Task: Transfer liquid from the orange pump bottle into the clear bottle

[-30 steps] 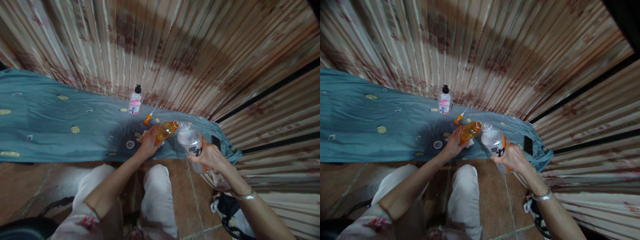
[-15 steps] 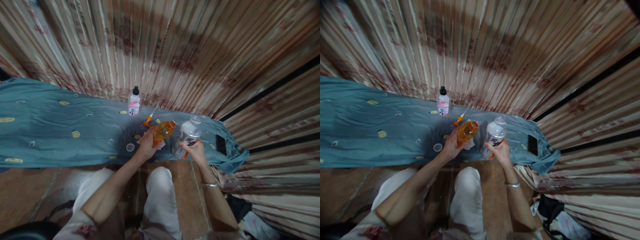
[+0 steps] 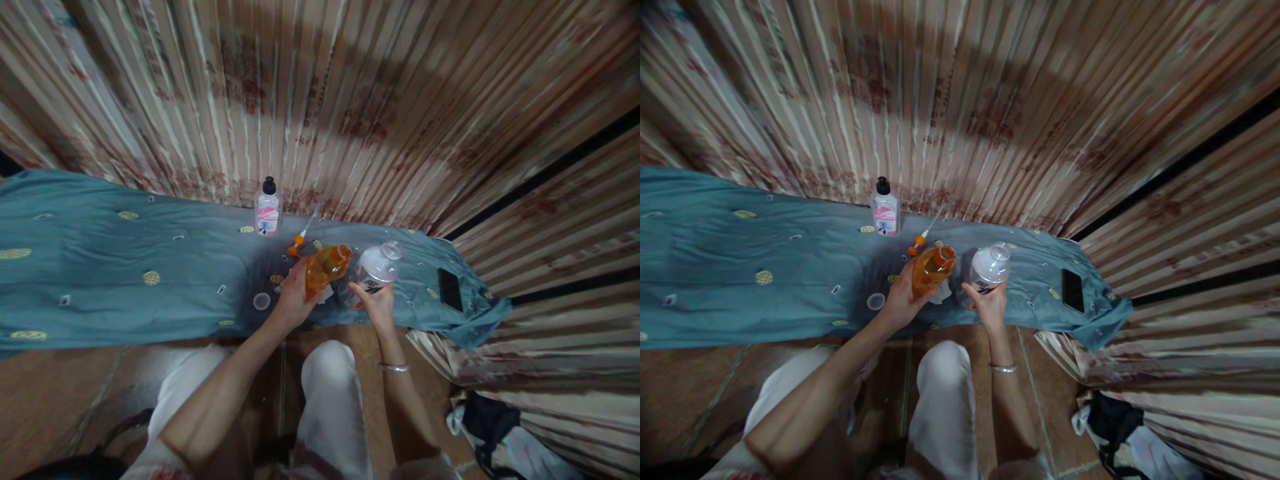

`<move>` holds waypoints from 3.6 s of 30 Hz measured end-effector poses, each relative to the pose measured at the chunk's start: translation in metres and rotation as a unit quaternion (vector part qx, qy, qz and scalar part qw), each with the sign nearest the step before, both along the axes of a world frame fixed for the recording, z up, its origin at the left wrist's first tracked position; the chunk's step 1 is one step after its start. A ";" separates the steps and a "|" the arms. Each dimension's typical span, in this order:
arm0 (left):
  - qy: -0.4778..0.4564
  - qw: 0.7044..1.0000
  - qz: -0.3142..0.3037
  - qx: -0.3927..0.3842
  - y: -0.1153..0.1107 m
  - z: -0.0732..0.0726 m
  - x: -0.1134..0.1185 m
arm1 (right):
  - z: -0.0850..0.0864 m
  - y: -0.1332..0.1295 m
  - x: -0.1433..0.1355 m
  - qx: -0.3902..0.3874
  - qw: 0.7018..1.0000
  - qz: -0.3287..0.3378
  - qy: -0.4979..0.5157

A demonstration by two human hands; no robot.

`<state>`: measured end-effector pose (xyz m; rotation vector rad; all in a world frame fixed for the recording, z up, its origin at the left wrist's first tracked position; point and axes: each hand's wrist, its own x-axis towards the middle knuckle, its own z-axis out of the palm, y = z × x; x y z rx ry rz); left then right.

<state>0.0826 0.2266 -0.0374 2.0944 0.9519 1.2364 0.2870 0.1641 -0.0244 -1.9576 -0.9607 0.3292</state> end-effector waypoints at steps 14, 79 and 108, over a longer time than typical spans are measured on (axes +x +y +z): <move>-0.028 0.999 0.026 -0.015 0.000 -0.010 -0.004 | -0.026 -0.002 -0.012 0.077 0.993 -0.045 0.077; -0.032 0.999 0.023 0.013 0.012 -0.012 -0.007 | 0.128 -0.061 -0.014 -0.202 0.917 0.199 -0.281; -0.041 0.999 0.009 -0.005 0.006 -0.010 0.001 | 0.150 -0.069 -0.007 -0.289 0.860 0.181 -0.379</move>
